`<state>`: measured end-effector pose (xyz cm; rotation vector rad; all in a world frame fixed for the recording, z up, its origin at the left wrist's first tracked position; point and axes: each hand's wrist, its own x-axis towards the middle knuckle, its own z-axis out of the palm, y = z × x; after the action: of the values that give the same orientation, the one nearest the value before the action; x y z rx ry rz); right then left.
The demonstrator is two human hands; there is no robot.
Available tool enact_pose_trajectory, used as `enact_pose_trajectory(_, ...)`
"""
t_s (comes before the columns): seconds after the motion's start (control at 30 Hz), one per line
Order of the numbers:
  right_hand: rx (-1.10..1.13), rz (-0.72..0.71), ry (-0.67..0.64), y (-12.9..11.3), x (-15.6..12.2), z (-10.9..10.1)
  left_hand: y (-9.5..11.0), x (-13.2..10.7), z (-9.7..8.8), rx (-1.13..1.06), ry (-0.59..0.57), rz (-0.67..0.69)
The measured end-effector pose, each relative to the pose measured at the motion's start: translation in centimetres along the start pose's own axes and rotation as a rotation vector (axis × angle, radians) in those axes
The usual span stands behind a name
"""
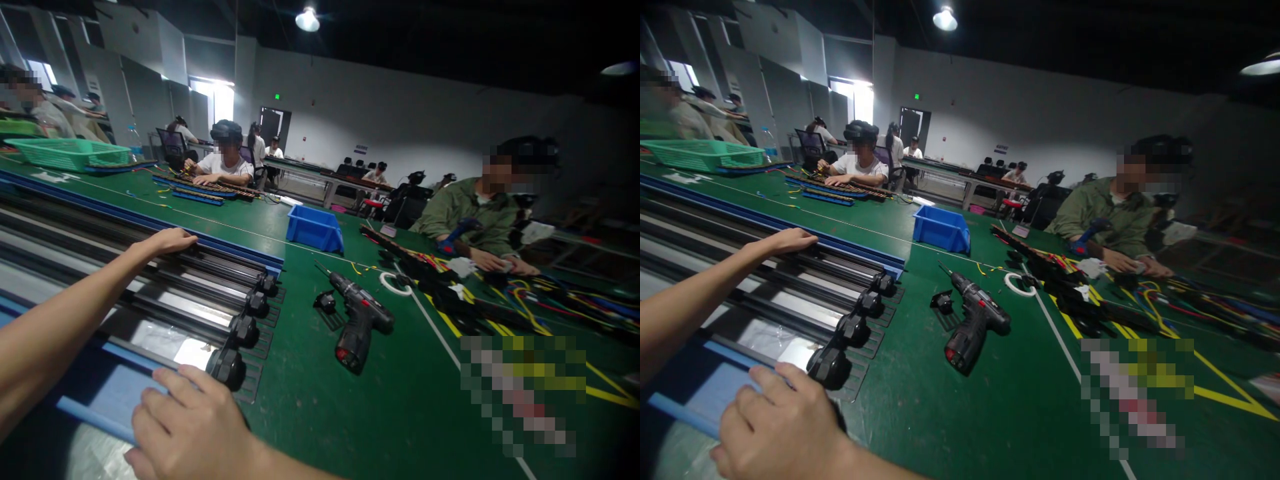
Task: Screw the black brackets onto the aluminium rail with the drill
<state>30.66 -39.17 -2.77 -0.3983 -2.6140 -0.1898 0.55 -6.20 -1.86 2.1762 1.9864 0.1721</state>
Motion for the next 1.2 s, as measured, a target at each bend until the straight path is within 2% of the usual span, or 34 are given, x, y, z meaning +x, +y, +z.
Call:
enact_pose_trajectory(0.3, 0.040, 0.000, 0.008, -0.9, -0.1, 0.3, -0.2, -1.2, 0.0, 0.028, 0.005, -0.019)
enact_pose_trajectory(0.57, 0.034, -0.011, 0.025, -2.7, -0.1, 0.5, 0.2, -3.6, -0.4, 0.075, 0.013, -0.064)
enact_pose_trajectory(0.77, 0.029, -0.019, 0.038, -4.3, 0.0, 0.7, 0.7, -5.7, -0.6, 0.113, 0.026, -0.040)
enact_pose_trajectory(1.2, 0.035, -0.035, 0.046, -5.8, -0.2, 0.4, 0.7, -7.9, -0.7, 0.136, 0.041, -0.040)
